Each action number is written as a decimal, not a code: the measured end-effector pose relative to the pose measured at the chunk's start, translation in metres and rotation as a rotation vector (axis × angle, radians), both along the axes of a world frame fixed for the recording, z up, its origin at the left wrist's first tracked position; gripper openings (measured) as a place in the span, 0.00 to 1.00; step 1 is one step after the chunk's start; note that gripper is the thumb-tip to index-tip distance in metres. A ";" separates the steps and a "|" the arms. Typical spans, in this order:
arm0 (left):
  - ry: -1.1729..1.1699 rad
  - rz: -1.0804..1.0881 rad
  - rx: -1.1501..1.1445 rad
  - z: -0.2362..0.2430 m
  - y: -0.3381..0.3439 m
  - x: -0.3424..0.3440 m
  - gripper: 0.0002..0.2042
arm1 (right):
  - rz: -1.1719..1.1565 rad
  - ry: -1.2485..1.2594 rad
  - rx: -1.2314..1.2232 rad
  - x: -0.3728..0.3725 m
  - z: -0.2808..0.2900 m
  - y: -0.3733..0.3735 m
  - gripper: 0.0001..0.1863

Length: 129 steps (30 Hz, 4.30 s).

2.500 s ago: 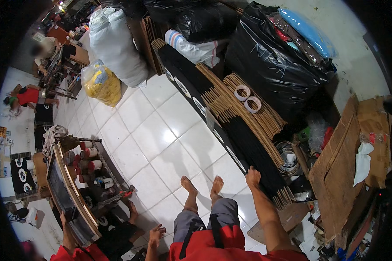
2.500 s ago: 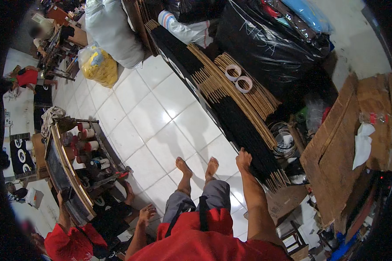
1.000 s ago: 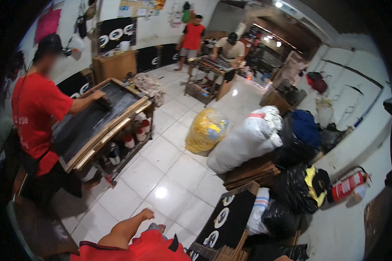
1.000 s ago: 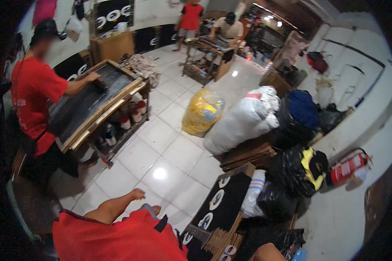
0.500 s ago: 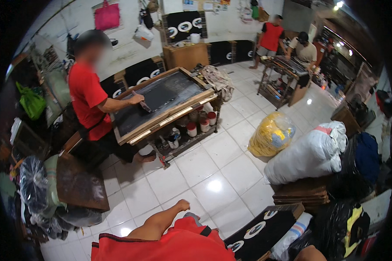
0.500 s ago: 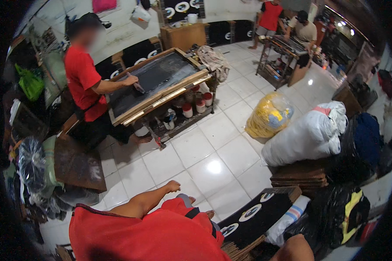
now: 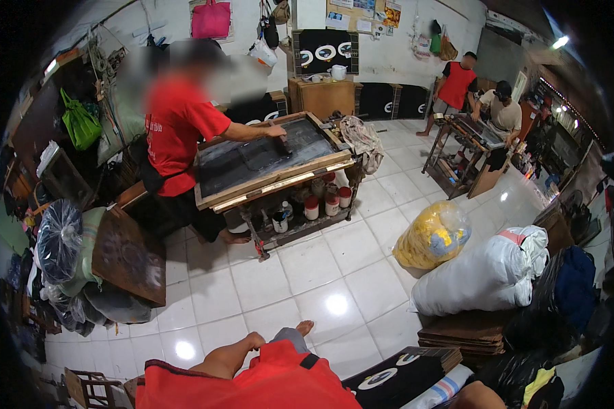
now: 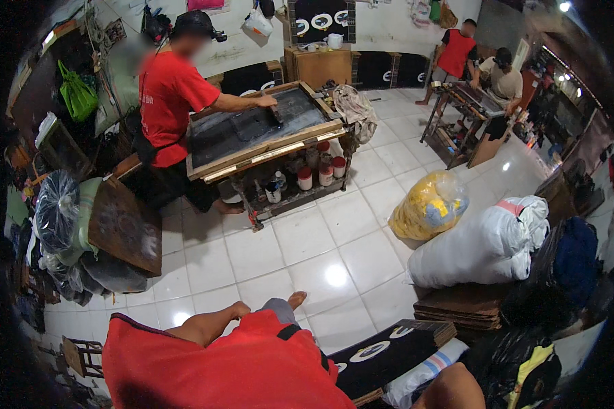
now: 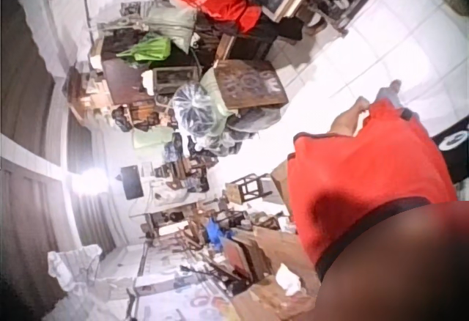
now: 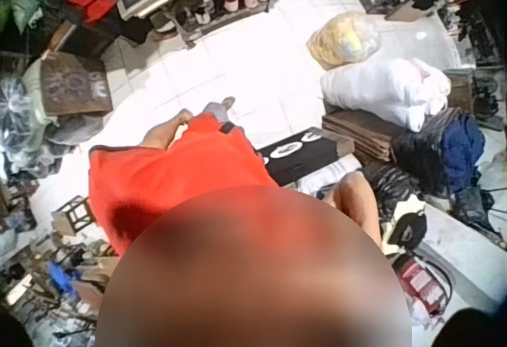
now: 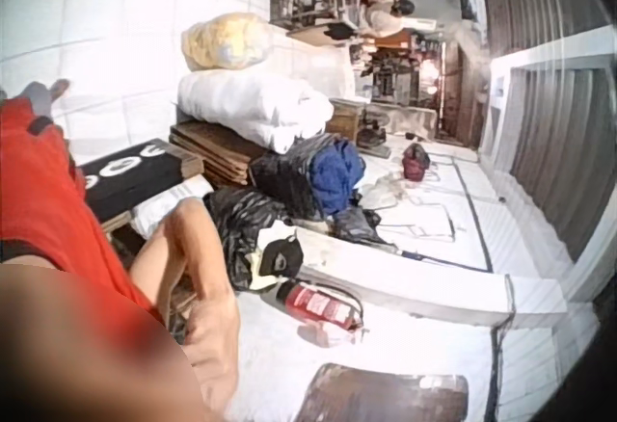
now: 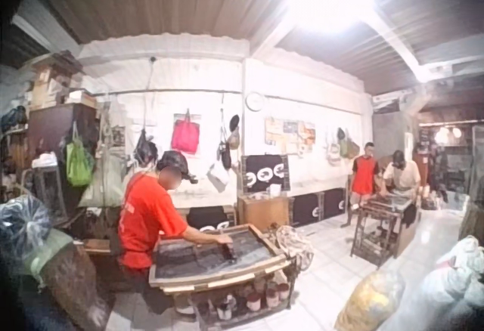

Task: The person repeatedly picks up printed black t-shirts from a screen printing frame, inspects the printed design, and stacks them on a nearby pile. The person handles the shirts one at a time in a repetitive cycle.

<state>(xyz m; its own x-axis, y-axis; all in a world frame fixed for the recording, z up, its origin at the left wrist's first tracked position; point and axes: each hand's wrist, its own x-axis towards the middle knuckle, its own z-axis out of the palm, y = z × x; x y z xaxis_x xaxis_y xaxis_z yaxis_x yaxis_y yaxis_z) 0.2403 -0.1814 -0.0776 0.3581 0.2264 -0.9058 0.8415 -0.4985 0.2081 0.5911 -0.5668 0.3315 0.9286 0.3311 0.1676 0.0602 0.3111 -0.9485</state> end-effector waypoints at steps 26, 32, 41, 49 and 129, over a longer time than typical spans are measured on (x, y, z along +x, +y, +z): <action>0.039 0.742 0.040 0.008 0.000 -0.026 0.12 | 0.108 0.899 -0.784 -0.029 -0.385 0.037 0.15; -0.140 0.546 0.008 0.031 0.015 0.013 0.15 | 0.180 0.841 -0.914 -0.011 -0.415 0.021 0.16; -0.107 0.459 -0.018 -0.040 0.080 0.050 0.14 | 0.045 0.812 -0.638 0.008 -0.414 0.053 0.10; -0.240 0.645 -0.044 -0.026 0.223 0.141 0.12 | -0.064 1.040 -0.790 -0.035 -0.417 0.093 0.01; -1.466 2.861 -0.409 0.057 0.649 0.352 0.18 | 0.057 0.858 -1.131 0.060 -0.291 0.258 0.06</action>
<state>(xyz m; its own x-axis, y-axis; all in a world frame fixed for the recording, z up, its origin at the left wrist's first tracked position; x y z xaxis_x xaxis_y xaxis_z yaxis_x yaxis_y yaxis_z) 0.5927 0.4679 -0.0203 -0.1386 0.6095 -0.7805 -0.9479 0.1466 0.2828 0.6508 -0.3088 0.0408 0.5861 -0.0553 -0.8083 -0.6387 -0.6454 -0.4190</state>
